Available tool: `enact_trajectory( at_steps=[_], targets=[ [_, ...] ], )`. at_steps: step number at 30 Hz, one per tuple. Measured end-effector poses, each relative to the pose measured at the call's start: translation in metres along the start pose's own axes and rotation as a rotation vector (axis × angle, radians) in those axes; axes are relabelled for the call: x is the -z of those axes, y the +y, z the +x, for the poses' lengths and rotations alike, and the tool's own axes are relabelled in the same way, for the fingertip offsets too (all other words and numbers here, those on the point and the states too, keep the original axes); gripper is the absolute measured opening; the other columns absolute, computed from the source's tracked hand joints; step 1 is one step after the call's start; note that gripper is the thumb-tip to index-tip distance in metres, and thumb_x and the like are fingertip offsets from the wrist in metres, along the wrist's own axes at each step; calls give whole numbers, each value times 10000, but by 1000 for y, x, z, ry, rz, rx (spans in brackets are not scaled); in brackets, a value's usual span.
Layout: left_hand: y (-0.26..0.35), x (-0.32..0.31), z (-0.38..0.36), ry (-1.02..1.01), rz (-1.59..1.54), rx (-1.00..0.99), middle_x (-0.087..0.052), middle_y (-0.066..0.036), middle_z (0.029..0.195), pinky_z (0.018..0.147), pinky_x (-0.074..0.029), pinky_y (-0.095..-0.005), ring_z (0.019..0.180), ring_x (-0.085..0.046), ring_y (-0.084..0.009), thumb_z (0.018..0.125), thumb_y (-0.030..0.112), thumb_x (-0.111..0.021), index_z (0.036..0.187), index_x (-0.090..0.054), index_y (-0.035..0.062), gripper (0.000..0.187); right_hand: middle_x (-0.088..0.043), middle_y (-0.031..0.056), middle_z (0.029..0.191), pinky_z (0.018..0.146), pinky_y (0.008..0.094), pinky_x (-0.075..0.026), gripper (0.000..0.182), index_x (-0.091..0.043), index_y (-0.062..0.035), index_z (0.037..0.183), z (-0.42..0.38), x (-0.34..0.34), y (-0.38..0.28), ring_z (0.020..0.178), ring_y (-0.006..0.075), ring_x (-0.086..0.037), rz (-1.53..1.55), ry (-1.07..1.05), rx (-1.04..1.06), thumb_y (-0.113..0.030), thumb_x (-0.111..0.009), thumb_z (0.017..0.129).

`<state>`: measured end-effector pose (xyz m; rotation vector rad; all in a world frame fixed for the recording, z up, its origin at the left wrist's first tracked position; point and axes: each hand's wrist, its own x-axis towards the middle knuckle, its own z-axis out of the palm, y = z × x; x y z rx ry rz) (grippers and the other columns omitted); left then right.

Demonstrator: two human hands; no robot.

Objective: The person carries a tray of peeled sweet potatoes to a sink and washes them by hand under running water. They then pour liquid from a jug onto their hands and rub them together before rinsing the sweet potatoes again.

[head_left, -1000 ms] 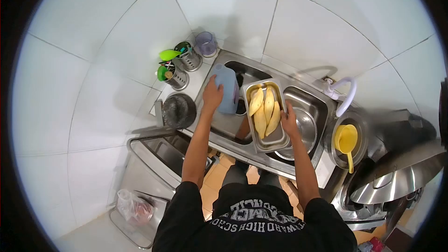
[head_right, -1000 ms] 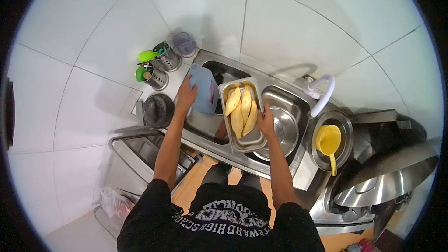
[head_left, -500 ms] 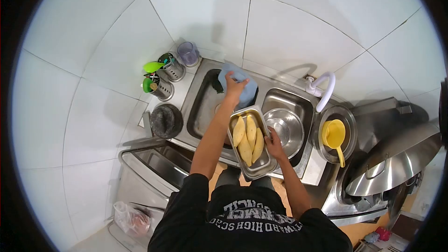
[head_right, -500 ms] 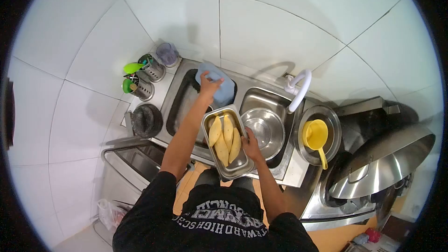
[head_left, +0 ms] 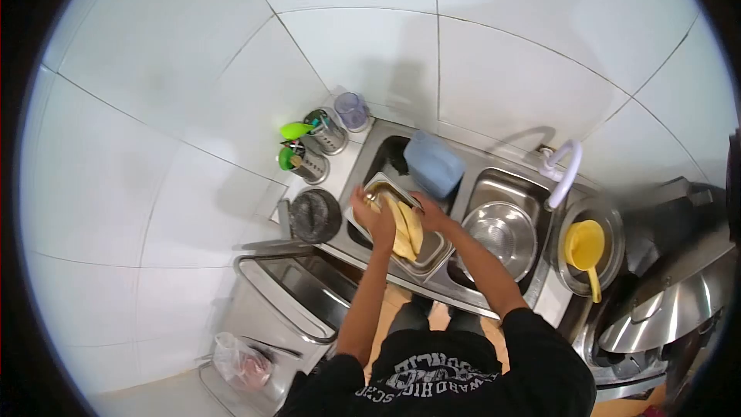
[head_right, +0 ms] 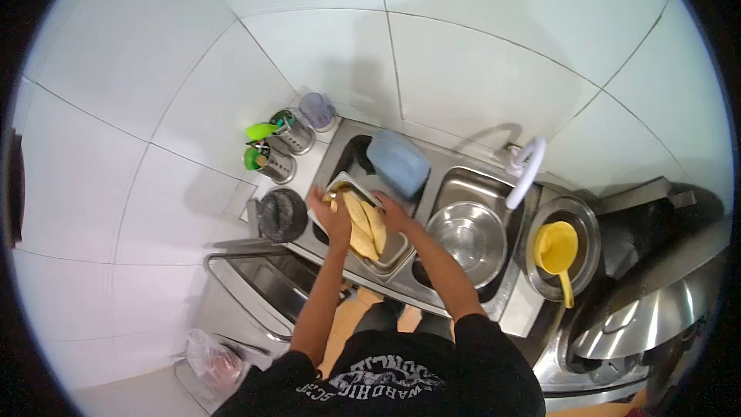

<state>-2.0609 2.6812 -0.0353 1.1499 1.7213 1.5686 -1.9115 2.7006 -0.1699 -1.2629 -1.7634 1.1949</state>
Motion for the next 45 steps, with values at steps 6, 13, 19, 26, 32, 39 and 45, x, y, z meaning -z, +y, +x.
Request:
enact_trajectory(
  at_steps=[6, 13, 19, 26, 32, 39, 45],
  targets=[
    [-107, 53, -44, -157, 5, 945, -434, -222, 1220, 831, -493, -346, 1056, -510, -289, 811, 61, -626, 1401, -99, -11, 795, -563, 193, 1199, 932, 405, -418, 452, -372, -172, 1347, 79, -17, 25, 1083, 339, -549, -170, -319, -28, -108, -488, 915],
    [-145, 32, -64, -133, -230, 995, -363, -202, 1305, 754, -553, -376, 1045, -519, -251, 813, -25, -589, 1410, -42, 77, 817, -530, 188, 1259, 957, 436, -402, 471, -379, -174, 1357, 75, -19, 25, 1140, 343, -514, -273, -444, -328, -84, -466, 903],
    [-156, 35, -75, -125, -204, 971, -499, -142, 1007, 691, -520, -370, 757, -534, -195, 829, -13, -573, 1411, -1, 147, 831, -546, 189, 1245, 962, 437, -417, 515, -416, -263, 1373, 62, -18, 30, 1114, 351, -540, -333, -326, -159, -108, -482, 886],
    [-148, 28, -70, -156, 403, 465, -332, -230, 1308, 869, -430, -504, 1108, -445, -344, 782, 44, -647, 1395, -222, 99, 748, -588, 175, 1163, 851, 430, -476, 466, -487, -258, 1308, 35, 7, -13, 975, 360, -600, -388, -137, -270, -125, -536, 864],
    [-120, 12, -37, -572, 1012, -206, -240, -214, 1410, 991, -260, -612, 1301, -253, -394, 741, 279, -689, 1379, -332, 116, 749, -601, 164, 1130, 904, 398, -438, 296, -560, -35, 1156, -108, 33, -34, 1035, 343, -575, -176, 395, -67, -66, -546, 862],
    [-147, -4, -40, -977, 1191, -224, -291, -22, 1461, 956, -156, -768, 1303, -290, -425, 776, 454, -631, 1432, -276, 231, 778, -646, 127, 1038, 849, 338, -467, 289, -574, -48, 1161, -320, 46, -59, 978, 240, -614, -84, 662, -426, -16, -534, 876],
    [-145, -15, -49, -968, 1213, -148, -230, -86, 1497, 959, -136, -768, 1330, -258, -429, 778, 413, -637, 1448, -235, 174, 817, -652, 78, 981, 755, 299, -483, 235, -584, -64, 1141, -375, 39, -66, 917, 171, -615, 12, 825, -576, -52, -510, 918]
  ],
)
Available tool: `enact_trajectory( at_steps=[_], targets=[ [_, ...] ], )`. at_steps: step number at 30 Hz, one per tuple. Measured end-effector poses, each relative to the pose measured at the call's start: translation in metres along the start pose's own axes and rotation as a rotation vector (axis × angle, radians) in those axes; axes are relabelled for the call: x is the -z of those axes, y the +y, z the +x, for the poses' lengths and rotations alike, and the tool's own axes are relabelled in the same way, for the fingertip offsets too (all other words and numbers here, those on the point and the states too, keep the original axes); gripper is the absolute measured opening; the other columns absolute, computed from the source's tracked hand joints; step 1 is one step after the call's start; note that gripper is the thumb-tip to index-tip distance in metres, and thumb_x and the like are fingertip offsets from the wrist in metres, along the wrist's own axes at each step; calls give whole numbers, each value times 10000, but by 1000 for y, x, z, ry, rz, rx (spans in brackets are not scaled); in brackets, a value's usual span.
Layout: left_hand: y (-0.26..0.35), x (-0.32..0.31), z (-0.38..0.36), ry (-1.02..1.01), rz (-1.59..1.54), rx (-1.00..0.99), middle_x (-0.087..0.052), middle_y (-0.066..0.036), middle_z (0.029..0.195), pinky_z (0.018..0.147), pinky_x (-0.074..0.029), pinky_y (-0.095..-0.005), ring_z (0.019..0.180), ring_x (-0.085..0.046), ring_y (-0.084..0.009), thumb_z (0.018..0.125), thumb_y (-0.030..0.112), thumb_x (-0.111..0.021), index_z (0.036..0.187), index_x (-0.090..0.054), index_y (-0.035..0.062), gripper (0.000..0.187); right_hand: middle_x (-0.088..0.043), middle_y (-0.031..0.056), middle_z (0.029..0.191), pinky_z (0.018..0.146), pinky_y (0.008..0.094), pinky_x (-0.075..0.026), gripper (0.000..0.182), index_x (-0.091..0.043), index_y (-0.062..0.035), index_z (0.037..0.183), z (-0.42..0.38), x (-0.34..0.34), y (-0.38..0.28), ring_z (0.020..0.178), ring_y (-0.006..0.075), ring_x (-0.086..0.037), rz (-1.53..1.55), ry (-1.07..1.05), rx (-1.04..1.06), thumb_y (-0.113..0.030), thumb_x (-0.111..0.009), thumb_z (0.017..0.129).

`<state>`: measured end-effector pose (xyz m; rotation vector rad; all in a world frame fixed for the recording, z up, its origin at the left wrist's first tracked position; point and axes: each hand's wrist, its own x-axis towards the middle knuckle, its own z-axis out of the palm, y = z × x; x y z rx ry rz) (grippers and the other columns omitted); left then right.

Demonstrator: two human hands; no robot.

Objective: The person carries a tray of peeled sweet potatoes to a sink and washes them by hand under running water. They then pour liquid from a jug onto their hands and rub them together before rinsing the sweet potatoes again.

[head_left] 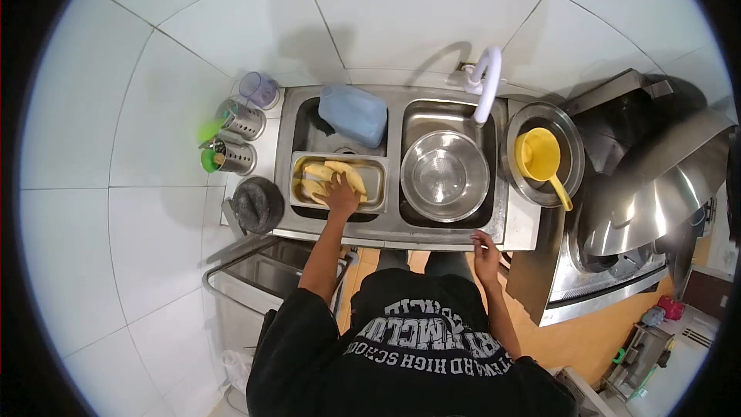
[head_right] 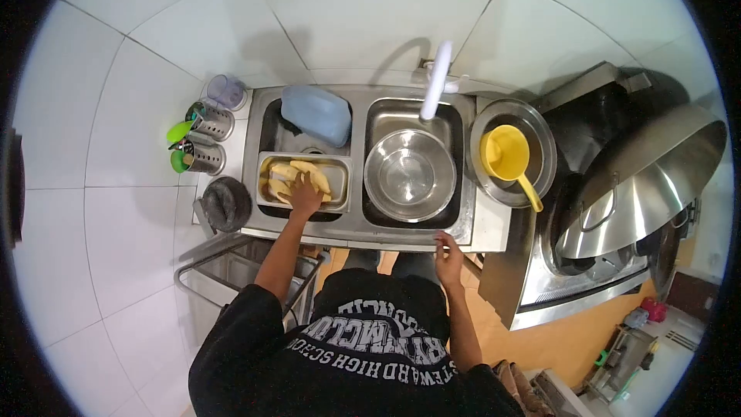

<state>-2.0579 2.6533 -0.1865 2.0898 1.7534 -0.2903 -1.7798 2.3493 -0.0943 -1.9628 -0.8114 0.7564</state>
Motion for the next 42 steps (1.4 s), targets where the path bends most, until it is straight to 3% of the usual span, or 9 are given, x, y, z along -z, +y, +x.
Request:
enact_trajectory(
  at_steps=[3, 8, 10, 14, 19, 21, 26, 33, 42],
  targets=[
    [18, -4, -2, -12, -29, 58, -202, -163, 1499, 1000, -94, -732, 1348, -188, -480, 757, 391, -644, 1445, -212, 65, 876, -660, 75, 983, 746, 293, -489, 216, -599, -54, 1119, 32, -20, -27, 920, 162, -620, 77, -174, 115, -71, -527, 916],
    [58, 1, -18, -72, -128, 149, -167, -184, 1503, 1004, -82, -729, 1354, -128, -503, 752, 387, -620, 1444, -241, 112, 835, -642, 54, 936, 695, 290, -495, 226, -594, -57, 1123, 144, -58, -44, 801, 159, -615, 348, -314, 206, -167, -482, 960],
    [65, -10, -24, 8, -183, 142, -171, -180, 1501, 1009, -87, -723, 1359, -120, -492, 748, 375, -610, 1423, -288, 129, 788, -605, 54, 873, 610, 290, -493, 315, -487, -88, 1260, 187, -50, -93, 713, 146, -587, 585, -142, -4, -219, -457, 975],
    [83, -14, -51, 118, -268, 172, -209, -177, 1480, 1016, -108, -709, 1365, -160, -446, 760, 308, -608, 1390, -332, 121, 713, -528, 65, 755, 440, 275, -450, 476, -264, -131, 1395, 258, -14, -167, 566, 138, -528, 791, 242, 59, -267, -448, 978],
    [75, -15, -79, 271, -203, 146, -295, -174, 1433, 1021, -127, -683, 1359, -215, -389, 764, 245, -625, 1352, -376, 126, 649, -531, 50, 748, 404, 276, -404, 343, -532, -131, 1164, 329, -1, -152, 520, 112, -459, 880, 27, -258, -386, -445, 952],
    [64, -8, -67, 476, -126, 149, -436, -154, 1317, 1001, -211, -614, 1296, -333, -329, 747, 228, -633, 1282, -447, 119, 577, -534, 45, 741, 402, 273, -390, 322, -558, -134, 1078, 330, 1, -150, 519, 107, -448, 937, 20, -273, -402, -443, 942],
    [32, 15, -31, 316, -157, 182, -429, -171, 1275, 936, -276, -588, 1196, -396, -340, 739, 258, -631, 1274, -451, 96, 588, -553, 38, 762, 417, 276, -380, 278, -541, -114, 933, 314, -15, -142, 546, 123, -470, 958, 71, -310, -380, -459, 931],
    [46, 24, 9, 133, -36, 436, -410, -160, 1331, 995, -279, -553, 1278, -334, -331, 755, 485, -612, 1314, -418, 31, 746, -517, -10, 755, 463, 256, -404, 279, -524, -185, 1191, 304, -21, -102, 585, 94, -487, 875, 9, -187, -342, -435, 978],
    [69, -4, 36, 137, 105, 639, -357, -134, 1400, 1015, -280, -489, 1314, -301, -287, 751, 523, -602, 1353, -364, -22, 847, -505, 10, 759, 439, 255, -417, 316, -480, -208, 1271, 211, -46, -98, 566, 103, -478, 713, -23, -226, -258, -469, 959]
  ],
)
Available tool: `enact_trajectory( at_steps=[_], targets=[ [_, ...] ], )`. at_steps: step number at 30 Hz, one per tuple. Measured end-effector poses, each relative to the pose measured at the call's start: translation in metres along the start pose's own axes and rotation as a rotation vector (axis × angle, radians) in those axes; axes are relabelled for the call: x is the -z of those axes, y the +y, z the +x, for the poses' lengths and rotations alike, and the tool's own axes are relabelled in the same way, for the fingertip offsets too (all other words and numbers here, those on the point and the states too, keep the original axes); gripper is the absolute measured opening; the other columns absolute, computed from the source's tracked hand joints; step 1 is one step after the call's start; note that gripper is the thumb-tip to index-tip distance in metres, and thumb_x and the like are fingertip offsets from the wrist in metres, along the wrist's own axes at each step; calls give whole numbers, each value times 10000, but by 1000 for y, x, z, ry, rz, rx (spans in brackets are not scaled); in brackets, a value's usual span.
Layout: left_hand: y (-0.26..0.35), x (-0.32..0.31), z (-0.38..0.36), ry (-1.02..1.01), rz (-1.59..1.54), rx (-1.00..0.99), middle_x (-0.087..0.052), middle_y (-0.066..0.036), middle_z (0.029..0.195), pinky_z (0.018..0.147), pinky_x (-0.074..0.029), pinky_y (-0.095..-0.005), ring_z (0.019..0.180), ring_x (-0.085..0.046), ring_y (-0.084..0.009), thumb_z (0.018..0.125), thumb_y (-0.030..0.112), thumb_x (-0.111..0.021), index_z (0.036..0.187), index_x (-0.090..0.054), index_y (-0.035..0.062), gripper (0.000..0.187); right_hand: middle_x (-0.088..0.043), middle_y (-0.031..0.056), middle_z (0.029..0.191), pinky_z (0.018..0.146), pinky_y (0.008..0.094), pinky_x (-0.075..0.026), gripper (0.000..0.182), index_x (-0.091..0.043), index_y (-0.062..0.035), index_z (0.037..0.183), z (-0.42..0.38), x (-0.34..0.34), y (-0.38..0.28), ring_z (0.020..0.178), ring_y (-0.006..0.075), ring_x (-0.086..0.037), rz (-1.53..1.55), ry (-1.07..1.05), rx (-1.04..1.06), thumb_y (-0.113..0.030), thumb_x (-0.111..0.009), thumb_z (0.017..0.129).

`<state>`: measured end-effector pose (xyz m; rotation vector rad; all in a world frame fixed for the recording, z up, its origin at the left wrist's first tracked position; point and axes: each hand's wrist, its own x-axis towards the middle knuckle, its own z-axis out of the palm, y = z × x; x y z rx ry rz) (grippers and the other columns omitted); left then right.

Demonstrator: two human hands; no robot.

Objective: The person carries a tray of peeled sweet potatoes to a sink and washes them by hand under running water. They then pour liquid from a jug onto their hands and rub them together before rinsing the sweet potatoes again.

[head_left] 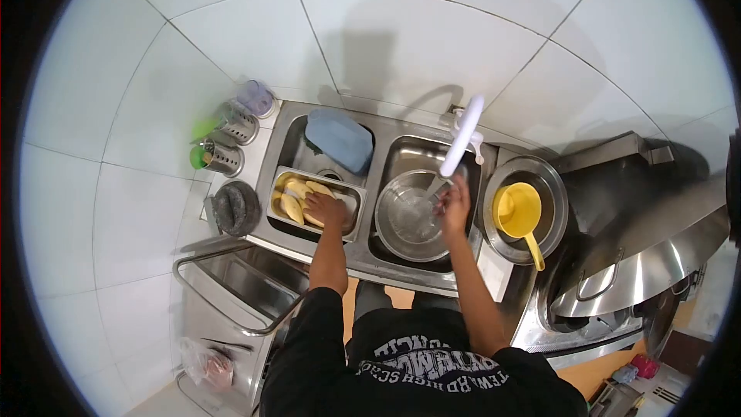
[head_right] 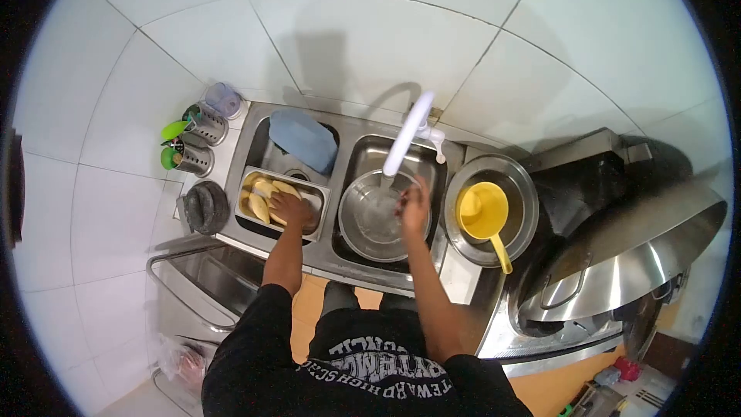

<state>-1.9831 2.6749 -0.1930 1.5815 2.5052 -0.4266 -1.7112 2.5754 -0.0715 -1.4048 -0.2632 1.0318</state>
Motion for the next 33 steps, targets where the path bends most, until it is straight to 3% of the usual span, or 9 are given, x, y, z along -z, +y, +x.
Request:
enact_trajectory(
  at_steps=[2, 10, 13, 16, 22, 24, 30, 32, 33],
  targets=[
    [-5, -13, -5, 223, 156, -131, -408, -112, 1324, 997, -287, -472, 1249, -361, -277, 743, 509, -602, 1313, -418, -16, 796, -531, 25, 818, 455, 264, -442, 316, -481, -201, 1267, -23, 7, 26, 605, 112, -502, -163, -41, -90, -209, -458, 952],
    [-8, 33, -13, -79, -141, -63, -479, -187, 1294, 979, -317, -489, 1227, -440, -310, 778, 504, -534, 1208, -495, -40, 695, -560, 15, 903, 551, 287, -473, 286, -516, -186, 1229, -66, 36, 94, 676, 121, -530, -390, -373, -452, -253, -459, 957],
    [-16, 27, -12, 36, -629, 33, -627, -257, 978, 834, -450, -487, 891, -615, -402, 798, 475, -541, 1081, -507, -53, 600, -570, 9, 902, 579, 282, -477, 277, -537, -175, 1207, -68, 33, 90, 718, 120, -539, -446, -431, -466, -273, -461, 959],
    [-16, -13, -5, 149, -1074, -122, -632, -232, 936, 765, -484, -457, 826, -622, -380, 841, 396, -545, 1056, -504, -50, 498, -574, 6, 906, 609, 281, -479, 285, -547, -167, 1201, -62, 27, 85, 755, 120, -544, -443, -454, -461, -298, -470, 961],
    [44, 49, -110, -688, -1503, -315, -584, -80, 823, 497, -457, -312, 634, -576, -184, 909, 294, -532, 1055, -527, -14, 341, -579, 28, 866, 628, 256, -460, 337, -548, -92, 1203, -30, 6, 107, 747, 107, -538, -303, -396, -123, -321, -477, 966],
    [85, 18, -122, -574, -1428, -418, -617, -132, 899, 641, -501, -353, 757, -614, -257, 925, 354, -484, 1105, -525, -13, 411, -580, 30, 858, 630, 257, -456, 339, -560, -77, 1187, -16, -5, 102, 738, 110, -544, -249, -325, 6, -319, -483, 963],
    [107, 9, -160, -321, -1237, -580, -597, -228, 1080, 909, -403, -381, 995, -577, -309, 955, 478, -348, 1217, -502, -52, 612, -593, 56, 904, 714, 287, -468, 361, -511, -11, 1186, 30, -9, 69, 842, 144, -587, 3, -290, -270, -268, -533, 933],
    [104, 39, -151, -470, -1143, -536, -580, -287, 1105, 917, -414, -428, 1065, -557, -394, 971, 422, -323, 1131, -549, -65, 560, -602, 76, 935, 776, 292, -467, 412, -465, -8, 1222, 9, -26, 58, 906, 165, -587, -46, -124, 9, -243, -579, 904],
    [102, 49, -147, -649, -1312, -404, -571, -297, 1120, 922, -417, -440, 1070, -553, -415, 973, 414, -315, 1164, -526, -56, 549, -599, 80, 924, 757, 307, -478, 379, -470, -22, 1195, 70, -9, 166, 856, 179, -594, -334, -41, 415, -218, -594, 896]
  ],
)
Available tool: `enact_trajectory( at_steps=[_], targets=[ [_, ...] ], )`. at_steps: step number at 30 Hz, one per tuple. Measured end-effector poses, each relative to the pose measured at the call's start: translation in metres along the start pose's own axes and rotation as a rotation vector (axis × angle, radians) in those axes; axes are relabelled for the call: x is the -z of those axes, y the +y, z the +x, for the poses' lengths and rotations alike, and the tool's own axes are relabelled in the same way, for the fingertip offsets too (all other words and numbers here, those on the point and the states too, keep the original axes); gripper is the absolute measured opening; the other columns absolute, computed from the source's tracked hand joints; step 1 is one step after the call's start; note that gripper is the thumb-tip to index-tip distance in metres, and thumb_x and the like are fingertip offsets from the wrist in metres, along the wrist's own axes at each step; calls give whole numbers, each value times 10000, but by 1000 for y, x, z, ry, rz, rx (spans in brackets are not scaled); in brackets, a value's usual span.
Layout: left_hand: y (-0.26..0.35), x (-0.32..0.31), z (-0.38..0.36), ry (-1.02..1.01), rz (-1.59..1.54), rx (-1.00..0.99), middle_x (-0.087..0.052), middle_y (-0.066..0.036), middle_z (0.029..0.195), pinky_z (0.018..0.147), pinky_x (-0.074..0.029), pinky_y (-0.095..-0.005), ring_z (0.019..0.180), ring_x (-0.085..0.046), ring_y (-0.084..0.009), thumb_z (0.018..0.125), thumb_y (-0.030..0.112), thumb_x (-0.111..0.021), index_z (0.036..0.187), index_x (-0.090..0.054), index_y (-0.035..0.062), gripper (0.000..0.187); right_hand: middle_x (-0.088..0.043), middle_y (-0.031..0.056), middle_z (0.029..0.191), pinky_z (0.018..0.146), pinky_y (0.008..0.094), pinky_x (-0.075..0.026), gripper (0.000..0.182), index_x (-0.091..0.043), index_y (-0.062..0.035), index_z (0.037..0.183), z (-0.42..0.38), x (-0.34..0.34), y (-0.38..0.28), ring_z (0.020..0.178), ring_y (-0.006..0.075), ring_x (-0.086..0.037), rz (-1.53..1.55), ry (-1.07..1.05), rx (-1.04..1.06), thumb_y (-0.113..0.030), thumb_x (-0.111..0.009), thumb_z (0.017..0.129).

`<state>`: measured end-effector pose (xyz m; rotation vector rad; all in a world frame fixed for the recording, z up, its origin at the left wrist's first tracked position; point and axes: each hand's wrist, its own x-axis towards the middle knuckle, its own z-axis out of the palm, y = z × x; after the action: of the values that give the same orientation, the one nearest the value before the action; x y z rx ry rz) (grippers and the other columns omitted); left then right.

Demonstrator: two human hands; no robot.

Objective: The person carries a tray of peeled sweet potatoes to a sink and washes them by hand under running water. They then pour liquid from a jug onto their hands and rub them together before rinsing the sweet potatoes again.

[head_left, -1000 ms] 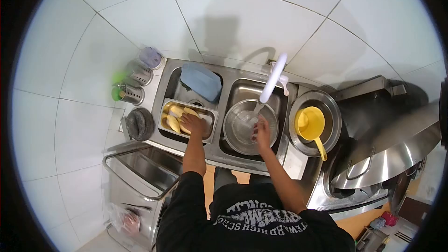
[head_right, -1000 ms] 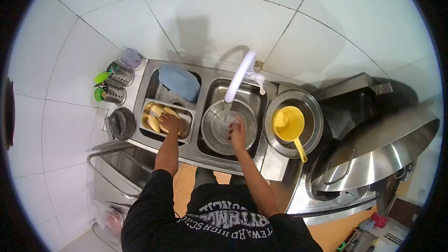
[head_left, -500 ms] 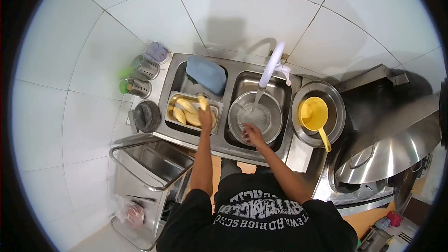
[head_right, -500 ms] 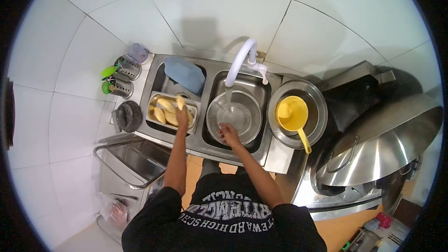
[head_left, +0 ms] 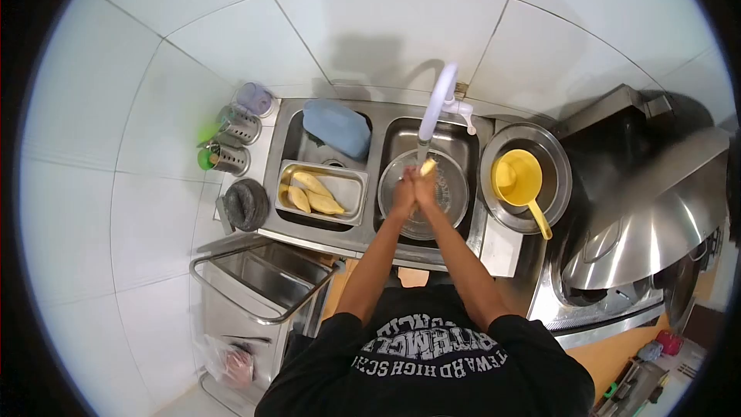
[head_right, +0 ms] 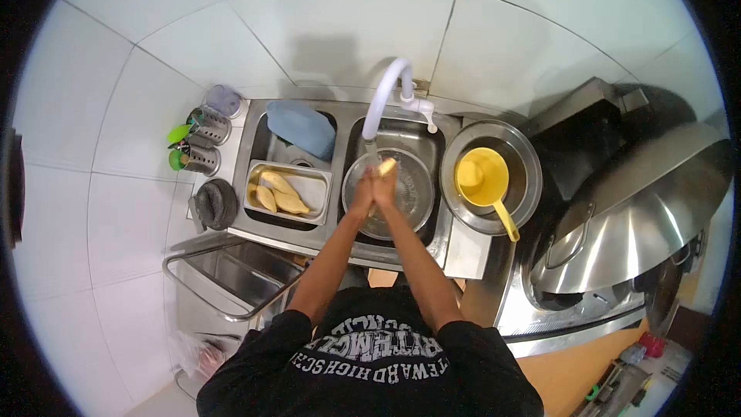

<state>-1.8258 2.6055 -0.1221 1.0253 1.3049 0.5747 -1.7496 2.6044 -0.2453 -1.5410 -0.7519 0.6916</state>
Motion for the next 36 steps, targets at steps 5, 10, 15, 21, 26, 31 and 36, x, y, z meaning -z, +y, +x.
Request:
enact_trajectory(
  at_steps=[5, 10, 15, 21, 26, 31, 36],
  targets=[
    [-19, -8, 1, 70, 385, -141, -583, -287, 1101, 794, -475, -425, 981, -608, -376, 932, 510, -384, 1214, -451, -58, 637, -594, 80, 926, 759, 333, -481, 315, -461, -17, 1171, -7, 22, -92, 840, 184, -587, 323, -136, -467, -224, -522, 942],
    [-30, 15, 34, -182, -11, 185, -650, -259, 924, 665, -491, -477, 791, -636, -445, 917, 429, -451, 1235, -434, -68, 591, -611, 103, 855, 674, 341, -496, 238, -514, -9, 999, -18, 11, -101, 770, 204, -622, 263, 3, -355, -228, -428, 964],
    [-42, -4, -6, 142, 609, -780, -576, -275, 1111, 771, -470, -481, 967, -579, -445, 895, 256, -513, 1238, -411, -52, 473, -583, 88, 751, 610, 349, -485, 245, -538, -26, 926, 12, 27, -91, 677, 209, -598, 494, 139, -726, -226, -402, 966],
    [-17, 3, -17, -18, 627, -557, -585, -283, 1012, 755, -461, -512, 884, -585, -466, 823, 191, -618, 1164, -373, 29, 450, -569, 68, 777, 608, 336, -467, 235, -544, -49, 921, 5, 20, -96, 674, 176, -547, 395, 158, -725, -273, -484, 962],
    [27, 14, -37, -131, 269, -89, -608, -174, 824, 704, -489, -435, 710, -620, -330, 797, 212, -665, 1154, -354, 72, 493, -496, 52, 717, 605, 351, -479, 367, -514, -80, 884, 16, 35, -74, 612, 188, -497, 739, 12, -905, -422, -417, 976],
    [-39, 6, 20, -126, -176, -161, -585, -111, 930, 701, -489, -356, 824, -589, -206, 931, 258, -499, 1184, -463, 54, 327, -516, 187, 1181, 861, 391, -476, 452, -340, -87, 1349, -12, 10, -80, 1010, 301, -549, 282, -184, -584, -370, -365, 998],
    [-13, -1, 4, -73, -523, 74, -566, -114, 1126, 877, -443, -344, 982, -555, -214, 979, 352, -417, 1273, -479, 46, 430, -445, 200, 1353, 996, 386, -370, 587, -205, -135, 1457, -39, 0, -91, 1230, 336, -450, -270, -171, -408, -410, -358, 962]
  ],
)
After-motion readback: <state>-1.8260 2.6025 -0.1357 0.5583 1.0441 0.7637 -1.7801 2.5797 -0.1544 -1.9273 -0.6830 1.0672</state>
